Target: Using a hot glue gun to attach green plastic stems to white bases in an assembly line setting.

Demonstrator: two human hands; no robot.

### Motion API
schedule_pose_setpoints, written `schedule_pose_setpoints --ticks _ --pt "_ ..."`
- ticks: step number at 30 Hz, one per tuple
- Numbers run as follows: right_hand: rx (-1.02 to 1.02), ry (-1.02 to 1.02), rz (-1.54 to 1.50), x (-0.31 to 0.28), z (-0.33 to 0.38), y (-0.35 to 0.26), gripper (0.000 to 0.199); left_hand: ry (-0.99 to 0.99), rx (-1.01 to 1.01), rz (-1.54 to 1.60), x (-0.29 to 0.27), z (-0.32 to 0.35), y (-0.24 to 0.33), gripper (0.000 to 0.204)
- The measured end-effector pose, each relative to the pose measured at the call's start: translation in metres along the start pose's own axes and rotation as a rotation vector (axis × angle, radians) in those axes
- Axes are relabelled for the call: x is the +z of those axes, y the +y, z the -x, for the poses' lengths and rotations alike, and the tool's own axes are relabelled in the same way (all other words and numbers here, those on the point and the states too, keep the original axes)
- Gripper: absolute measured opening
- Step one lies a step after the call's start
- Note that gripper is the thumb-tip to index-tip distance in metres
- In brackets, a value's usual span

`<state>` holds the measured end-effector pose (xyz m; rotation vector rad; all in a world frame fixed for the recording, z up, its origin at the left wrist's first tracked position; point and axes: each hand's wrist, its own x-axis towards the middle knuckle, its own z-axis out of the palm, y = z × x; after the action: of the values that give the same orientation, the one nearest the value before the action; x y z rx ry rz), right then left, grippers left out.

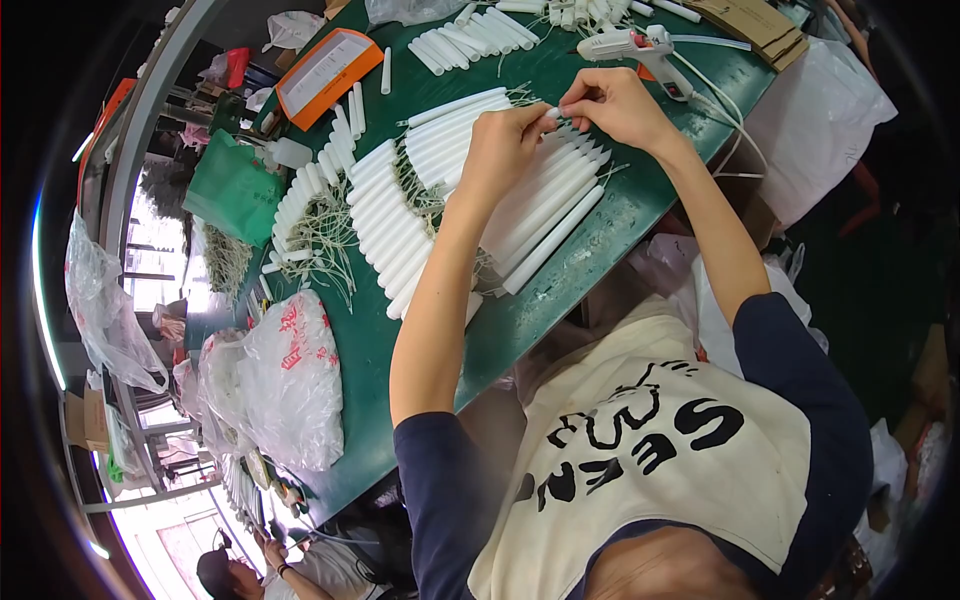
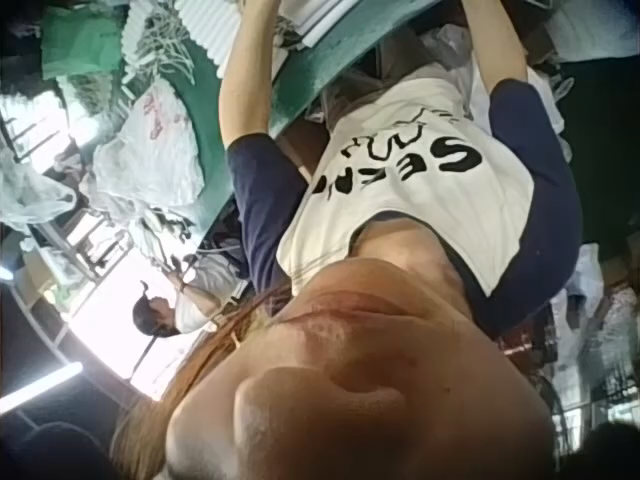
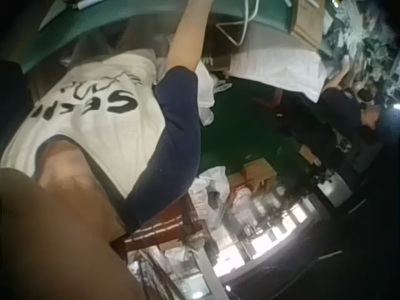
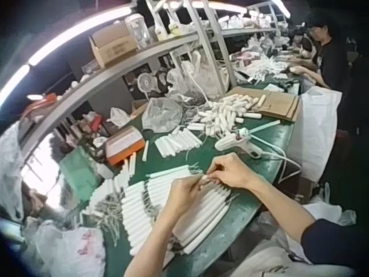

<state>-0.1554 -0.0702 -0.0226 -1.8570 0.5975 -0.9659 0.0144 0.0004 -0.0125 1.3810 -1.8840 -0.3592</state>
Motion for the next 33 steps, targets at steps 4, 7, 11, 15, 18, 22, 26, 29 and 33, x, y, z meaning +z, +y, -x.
schedule_pose_setpoints --ticks 4,7,11,15,18,22,26,29,33 --pt "0.066 -0.046 0.02 -0.004 -0.003 -0.006 0.004 0.013 0.069 -0.063 -0.001 0.0 0.006 0.008" --pt "0.11 -0.111 0.057 -0.002 -0.005 -0.014 0.004 -0.047 0.08 -0.122 -0.007 0.0 0.006 0.008" --pt "0.12 -0.134 0.036 -0.002 -0.006 -0.009 0.005 -0.029 0.117 -0.12 -0.008 0.001 0.008 0.01" --pt "0.049 -0.055 -0.026 0.001 -0.004 -0.007 0.008 -0.01 0.079 -0.149 -0.012 -0.002 0.004 0.014" --pt "-0.079 -0.046 0.084 0.003 -0.005 -0.009 0.01 0.009 0.022 -0.053 -0.016 0.001 -0.004 0.016" --pt "-0.257 -0.124 0.33 -0.003 -0.005 -0.006 0.017 -0.091 -0.031 -0.095 -0.023 0.003 0.0 0.02" --pt "-0.467 -0.033 0.528 0.002 -0.006 0.0 0.018 -0.078 -0.008 -0.147 -0.02 0.005 0.0 0.02" --pt "-0.448 -0.041 0.591 0.005 -0.006 0.001 0.016 -0.017 0.007 -0.157 -0.017 0.009 -0.001 0.019" --pt "-0.396 -0.057 0.531 0.004 -0.005 0.0 0.019 0.063 0.077 -0.193 -0.015 0.01 0.006 0.015"
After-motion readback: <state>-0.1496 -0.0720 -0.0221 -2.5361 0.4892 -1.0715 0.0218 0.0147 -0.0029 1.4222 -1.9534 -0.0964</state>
